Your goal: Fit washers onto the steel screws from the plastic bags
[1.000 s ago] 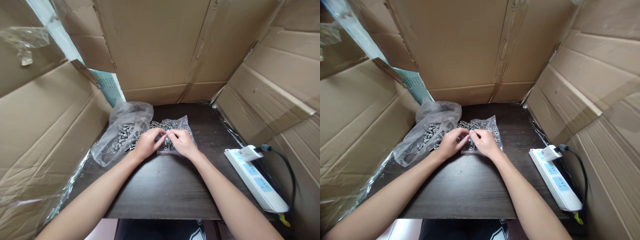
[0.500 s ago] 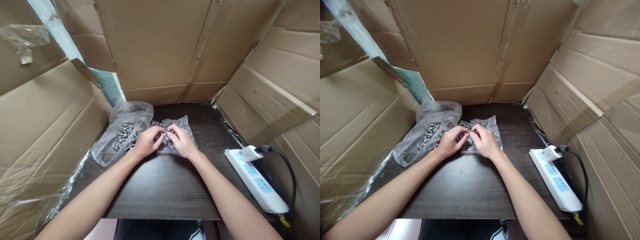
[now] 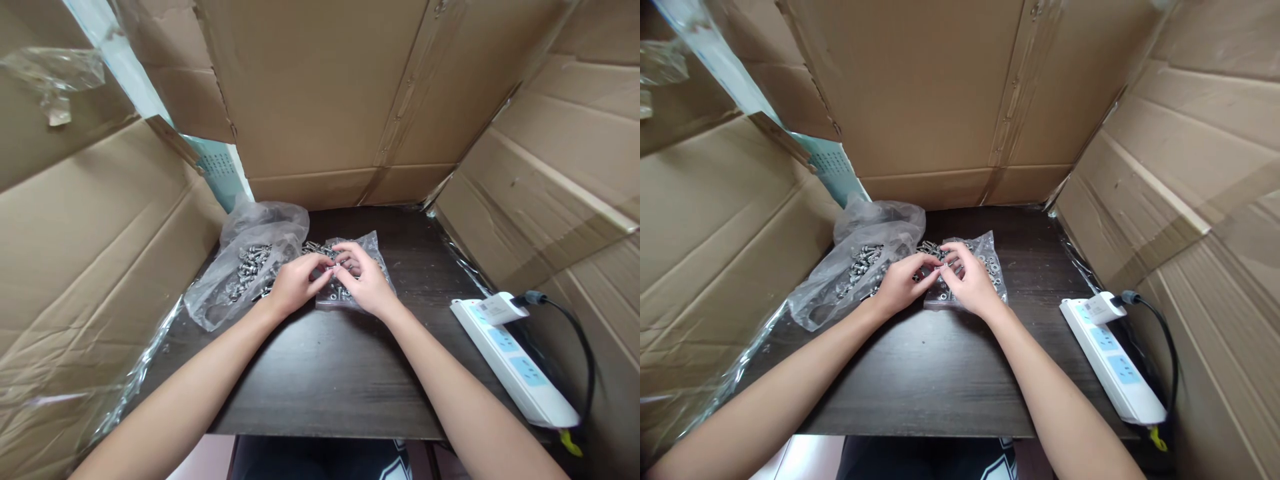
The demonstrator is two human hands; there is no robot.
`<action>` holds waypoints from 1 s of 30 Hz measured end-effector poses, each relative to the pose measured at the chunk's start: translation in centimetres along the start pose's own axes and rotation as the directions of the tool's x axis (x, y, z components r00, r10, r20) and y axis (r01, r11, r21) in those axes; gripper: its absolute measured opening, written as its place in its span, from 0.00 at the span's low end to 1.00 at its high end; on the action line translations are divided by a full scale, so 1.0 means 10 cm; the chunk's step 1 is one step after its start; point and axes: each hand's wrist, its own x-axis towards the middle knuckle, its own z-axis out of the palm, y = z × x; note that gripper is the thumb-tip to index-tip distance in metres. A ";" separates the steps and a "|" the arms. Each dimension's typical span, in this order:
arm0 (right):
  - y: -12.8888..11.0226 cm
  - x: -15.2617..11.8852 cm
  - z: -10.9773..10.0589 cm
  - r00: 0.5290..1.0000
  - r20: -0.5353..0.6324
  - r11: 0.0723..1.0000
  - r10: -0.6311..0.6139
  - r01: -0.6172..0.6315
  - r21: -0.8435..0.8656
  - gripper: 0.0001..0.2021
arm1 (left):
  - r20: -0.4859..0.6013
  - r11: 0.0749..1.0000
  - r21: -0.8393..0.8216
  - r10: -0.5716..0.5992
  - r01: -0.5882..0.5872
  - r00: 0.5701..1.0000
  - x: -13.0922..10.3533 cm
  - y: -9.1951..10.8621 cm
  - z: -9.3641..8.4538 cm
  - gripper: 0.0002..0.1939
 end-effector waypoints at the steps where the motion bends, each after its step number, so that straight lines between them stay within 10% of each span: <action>1: 0.00 0.00 0.00 1.000 -0.010 1.000 -0.002 0.002 0.002 0.17 | 0.013 1.000 0.005 -0.009 0.009 1.000 0.00 -0.01 0.00 0.05; 30: -0.09 -0.04 -0.02 0.990 -0.070 0.969 -0.124 0.106 -0.223 0.19 | -0.004 0.998 0.040 0.057 -0.057 0.998 0.01 0.00 -0.02 0.05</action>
